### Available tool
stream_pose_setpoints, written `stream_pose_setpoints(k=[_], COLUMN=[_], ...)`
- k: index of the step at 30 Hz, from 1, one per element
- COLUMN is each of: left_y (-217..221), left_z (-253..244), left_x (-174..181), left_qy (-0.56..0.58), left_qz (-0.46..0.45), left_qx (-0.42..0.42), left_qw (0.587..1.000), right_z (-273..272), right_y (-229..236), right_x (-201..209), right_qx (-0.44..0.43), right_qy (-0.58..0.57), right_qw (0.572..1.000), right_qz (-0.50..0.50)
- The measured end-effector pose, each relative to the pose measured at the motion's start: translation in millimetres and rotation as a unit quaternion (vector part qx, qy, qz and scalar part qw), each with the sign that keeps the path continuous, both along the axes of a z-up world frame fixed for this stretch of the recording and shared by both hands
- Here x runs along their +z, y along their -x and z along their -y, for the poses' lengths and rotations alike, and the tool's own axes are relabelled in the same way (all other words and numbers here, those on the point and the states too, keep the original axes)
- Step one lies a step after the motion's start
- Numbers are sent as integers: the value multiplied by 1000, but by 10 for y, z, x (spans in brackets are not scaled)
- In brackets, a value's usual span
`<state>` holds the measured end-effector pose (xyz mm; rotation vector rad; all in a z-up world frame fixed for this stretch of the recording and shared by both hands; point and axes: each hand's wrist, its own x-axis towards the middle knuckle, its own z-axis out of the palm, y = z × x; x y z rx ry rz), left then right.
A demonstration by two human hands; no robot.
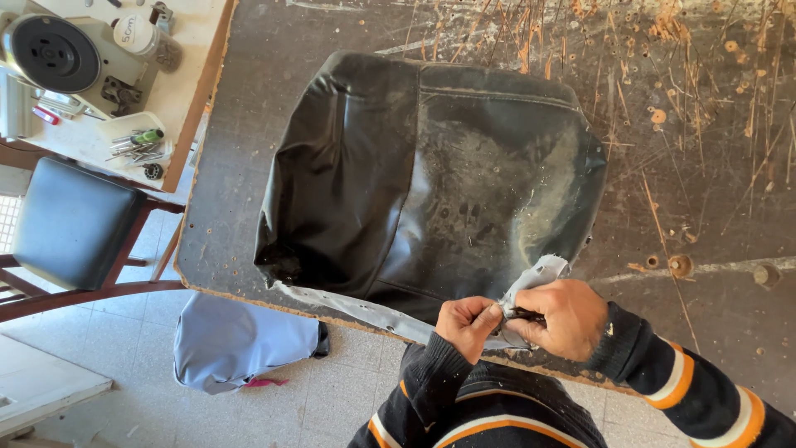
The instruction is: Stripping a black vinyl cover from a seat base using hands and a prying tool
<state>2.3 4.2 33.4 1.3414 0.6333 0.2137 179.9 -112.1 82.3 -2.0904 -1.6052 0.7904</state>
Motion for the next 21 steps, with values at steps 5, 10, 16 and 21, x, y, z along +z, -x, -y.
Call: stream_pose_setpoints(k=[5,10,16,21], left_y=[-7,-8,2,-37], left_z=[-21,-5,130,154], left_x=[51,-9,-210,-200], left_qy=[-53,-16,72,54], left_qz=[1,26,-1,-51], left_qx=[-26,-34,-16,-23], left_qw=[998,999,997,997], right_z=[11,54,89,163], right_y=[30,51,82,90], right_x=[59,23,23,-68], right_qx=[11,21,58,72], right_qy=[58,-13,-131,-157], right_qw=[997,999,989,984], right_qz=[42,36,42,47])
